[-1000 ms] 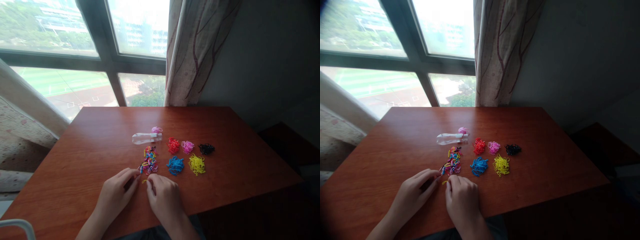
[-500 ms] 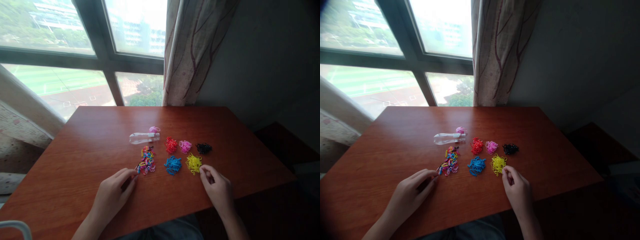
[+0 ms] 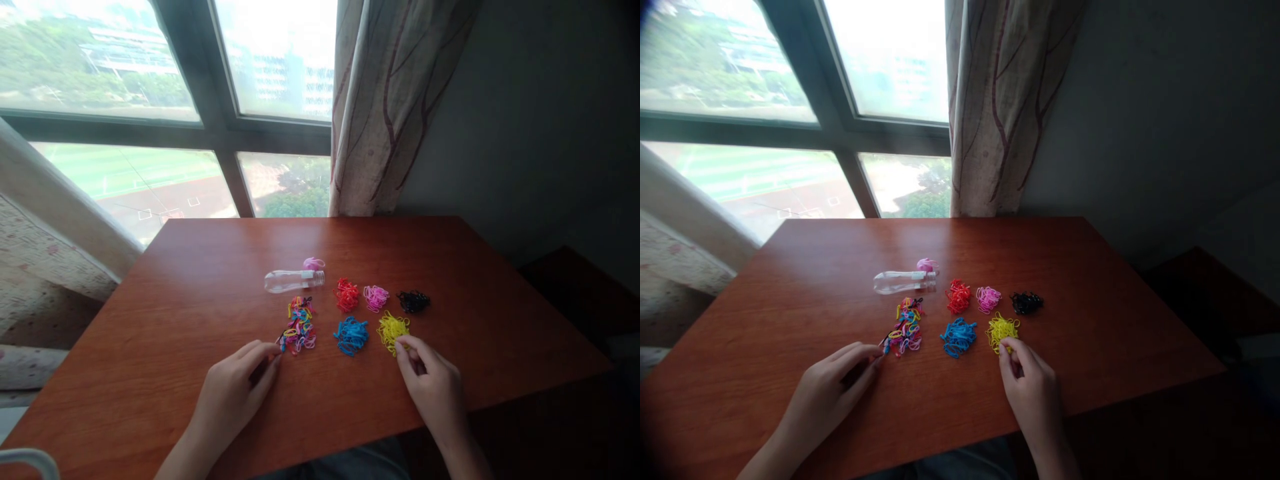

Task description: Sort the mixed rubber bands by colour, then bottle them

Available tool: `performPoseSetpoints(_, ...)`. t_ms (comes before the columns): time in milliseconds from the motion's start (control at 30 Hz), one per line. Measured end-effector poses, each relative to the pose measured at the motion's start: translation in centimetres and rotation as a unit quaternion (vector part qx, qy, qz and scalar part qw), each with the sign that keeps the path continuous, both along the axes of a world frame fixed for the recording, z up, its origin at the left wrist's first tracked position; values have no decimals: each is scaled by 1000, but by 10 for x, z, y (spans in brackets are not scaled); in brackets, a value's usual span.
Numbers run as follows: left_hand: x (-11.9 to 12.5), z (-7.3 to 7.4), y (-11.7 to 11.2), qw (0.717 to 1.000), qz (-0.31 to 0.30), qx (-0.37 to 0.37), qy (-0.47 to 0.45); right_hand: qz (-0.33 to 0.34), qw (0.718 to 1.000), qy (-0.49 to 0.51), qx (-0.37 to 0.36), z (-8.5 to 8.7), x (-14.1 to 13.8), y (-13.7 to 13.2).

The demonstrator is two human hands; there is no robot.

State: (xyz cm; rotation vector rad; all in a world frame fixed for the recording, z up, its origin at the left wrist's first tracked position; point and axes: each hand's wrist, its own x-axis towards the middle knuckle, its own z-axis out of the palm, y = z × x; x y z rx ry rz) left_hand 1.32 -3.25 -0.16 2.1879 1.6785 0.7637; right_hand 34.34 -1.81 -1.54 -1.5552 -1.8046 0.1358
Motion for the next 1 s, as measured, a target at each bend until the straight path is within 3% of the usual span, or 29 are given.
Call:
performPoseSetpoints(267,-2,-6,2,996,84,36,-6,159,984,51,-68,5,-76,-11)
performPoseSetpoints(400,0,-6,2,996,86,15,29,201,972,61,-108,7,-104,-13)
performPoseSetpoints(667,7,1,6,995,74,-7,73,215,966,30,-141,10,-109,-10)
performPoseSetpoints(1000,14,5,9,997,64,-5,44,213,966,31,-143,10,-108,-10)
